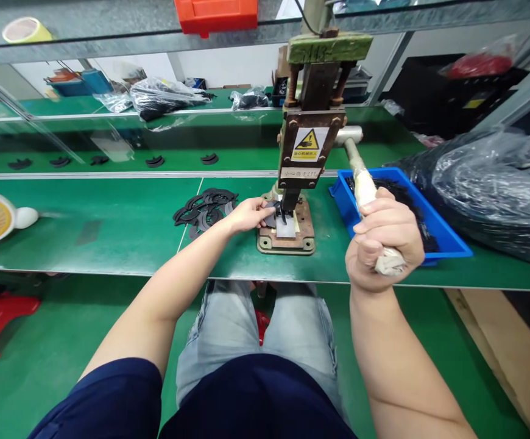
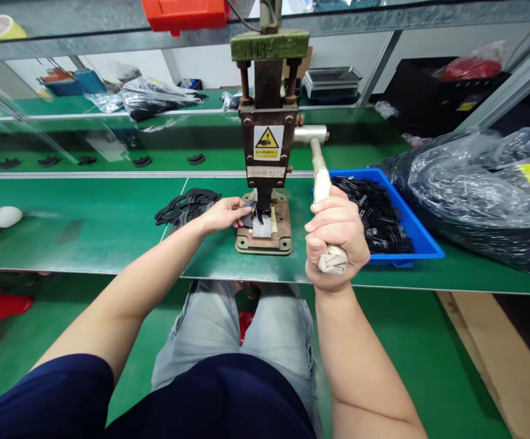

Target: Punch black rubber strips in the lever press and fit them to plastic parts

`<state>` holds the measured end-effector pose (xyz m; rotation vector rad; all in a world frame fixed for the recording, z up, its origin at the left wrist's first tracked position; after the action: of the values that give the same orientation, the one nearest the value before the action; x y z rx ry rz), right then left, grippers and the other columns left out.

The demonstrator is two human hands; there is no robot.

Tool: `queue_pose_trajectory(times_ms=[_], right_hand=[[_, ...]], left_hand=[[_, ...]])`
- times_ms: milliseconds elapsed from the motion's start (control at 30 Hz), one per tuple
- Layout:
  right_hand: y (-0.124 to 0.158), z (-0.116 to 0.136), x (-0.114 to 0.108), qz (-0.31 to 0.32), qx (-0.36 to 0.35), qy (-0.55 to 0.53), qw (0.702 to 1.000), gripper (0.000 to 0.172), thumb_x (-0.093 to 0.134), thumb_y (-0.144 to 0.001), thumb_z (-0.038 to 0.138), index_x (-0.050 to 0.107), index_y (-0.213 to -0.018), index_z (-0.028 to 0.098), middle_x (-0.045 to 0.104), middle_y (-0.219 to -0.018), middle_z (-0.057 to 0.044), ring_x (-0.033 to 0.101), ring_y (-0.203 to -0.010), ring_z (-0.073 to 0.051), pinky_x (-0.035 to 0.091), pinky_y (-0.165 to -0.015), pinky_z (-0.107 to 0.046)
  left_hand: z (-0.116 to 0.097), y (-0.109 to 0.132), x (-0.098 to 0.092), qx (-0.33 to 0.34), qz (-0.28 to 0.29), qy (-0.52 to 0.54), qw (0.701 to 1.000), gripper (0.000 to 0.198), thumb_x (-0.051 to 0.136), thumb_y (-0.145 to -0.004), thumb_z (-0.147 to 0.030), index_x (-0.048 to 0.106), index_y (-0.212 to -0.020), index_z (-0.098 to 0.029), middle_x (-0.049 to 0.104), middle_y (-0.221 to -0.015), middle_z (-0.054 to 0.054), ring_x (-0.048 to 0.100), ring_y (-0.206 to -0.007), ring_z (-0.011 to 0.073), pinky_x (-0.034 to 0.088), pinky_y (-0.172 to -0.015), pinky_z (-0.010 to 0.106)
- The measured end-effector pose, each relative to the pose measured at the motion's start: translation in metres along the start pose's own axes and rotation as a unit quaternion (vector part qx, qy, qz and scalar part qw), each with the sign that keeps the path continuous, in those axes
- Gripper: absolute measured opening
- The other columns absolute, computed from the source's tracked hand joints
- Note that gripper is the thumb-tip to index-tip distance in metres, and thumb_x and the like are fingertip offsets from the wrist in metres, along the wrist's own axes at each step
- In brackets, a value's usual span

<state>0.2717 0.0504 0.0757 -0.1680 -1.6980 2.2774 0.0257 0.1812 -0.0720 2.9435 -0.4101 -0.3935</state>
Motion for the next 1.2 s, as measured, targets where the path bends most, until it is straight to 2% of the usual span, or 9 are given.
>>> queue_pose_trajectory(times_ms=[267,467,700,867,1000,1200], right_hand=[[0.001,-0.002,0.002,-0.015,-0.009,0.005,1.000,0.038,0.069,-0.100,0.048,0.055,-0.074,0.024,0.060,-0.072,0.004,0.069,-0.087,-0.018,0.057,-0.107,-0.055],[0.001,-0.002,0.002,-0.015,-0.005,0.000,1.000,0.040,0.071,-0.100,0.051,0.056,-0.075,0.024,0.060,-0.073,0.004,0.069,-0.087,-0.019,0.056,-0.106,-0.055],[0.001,-0.002,0.003,-0.042,-0.009,-0.006,0.999,0.040,0.072,-0.099,0.047,0.054,-0.074,0.022,0.059,-0.072,0.003,0.068,-0.085,-0.018,0.057,-0.105,-0.054],[0.000,-0.001,0.004,-0.042,-0.007,0.003,0.999,0.038,0.070,-0.099,0.048,0.054,-0.075,0.023,0.057,-0.071,0.004,0.068,-0.085,-0.018,0.058,-0.104,-0.055],[0.000,-0.001,0.004,-0.039,-0.009,-0.001,0.999,0.037,0.070,-0.098,0.046,0.054,-0.075,0.022,0.058,-0.071,0.003,0.067,-0.085,-0.018,0.057,-0.103,-0.055],[-0.001,0.001,0.003,-0.031,0.011,0.011,0.999,0.038,0.072,-0.095,0.049,0.054,-0.073,0.024,0.057,-0.070,0.003,0.067,-0.084,-0.020,0.057,-0.106,-0.058]], left_hand=[[0.006,0.001,0.000,-0.007,-0.018,0.043,0.999,0.026,0.075,-0.104,-0.030,0.059,-0.087,-0.017,0.067,-0.066,-0.001,0.066,-0.056,0.0104,0.048,-0.049,0.018],[0.006,-0.006,0.002,0.005,-0.022,0.018,1.000,0.025,0.077,-0.101,-0.027,0.060,-0.085,-0.018,0.065,-0.065,-0.002,0.062,-0.053,0.0106,0.049,-0.049,0.020],[0.004,-0.009,-0.001,-0.008,-0.033,-0.034,0.999,0.033,0.080,-0.099,-0.034,0.057,-0.080,-0.020,0.060,-0.061,-0.003,0.053,-0.051,0.0092,0.037,-0.048,0.019],[0.001,-0.012,0.000,-0.067,-0.001,-0.021,0.998,0.041,0.077,-0.101,-0.033,0.049,-0.073,-0.021,0.049,-0.052,-0.006,0.039,-0.042,0.0068,0.027,-0.044,0.021],[0.000,-0.012,0.000,-0.102,0.014,-0.005,0.995,0.045,0.078,-0.100,-0.032,0.046,-0.070,-0.022,0.047,-0.048,-0.007,0.036,-0.039,0.0063,0.025,-0.043,0.021],[0.002,-0.014,0.006,-0.118,0.046,0.012,0.992,0.051,0.087,-0.094,-0.039,0.048,-0.065,-0.020,0.047,-0.049,-0.006,0.036,-0.038,0.0053,0.026,-0.039,0.020]])
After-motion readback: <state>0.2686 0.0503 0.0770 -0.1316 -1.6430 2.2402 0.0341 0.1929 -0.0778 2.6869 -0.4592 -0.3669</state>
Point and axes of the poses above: each hand's wrist, its own y-axis away from the middle knuckle, its own x-axis out of the palm, z = x × y, the point moved 6 cm from there along -y, towards the middle knuckle
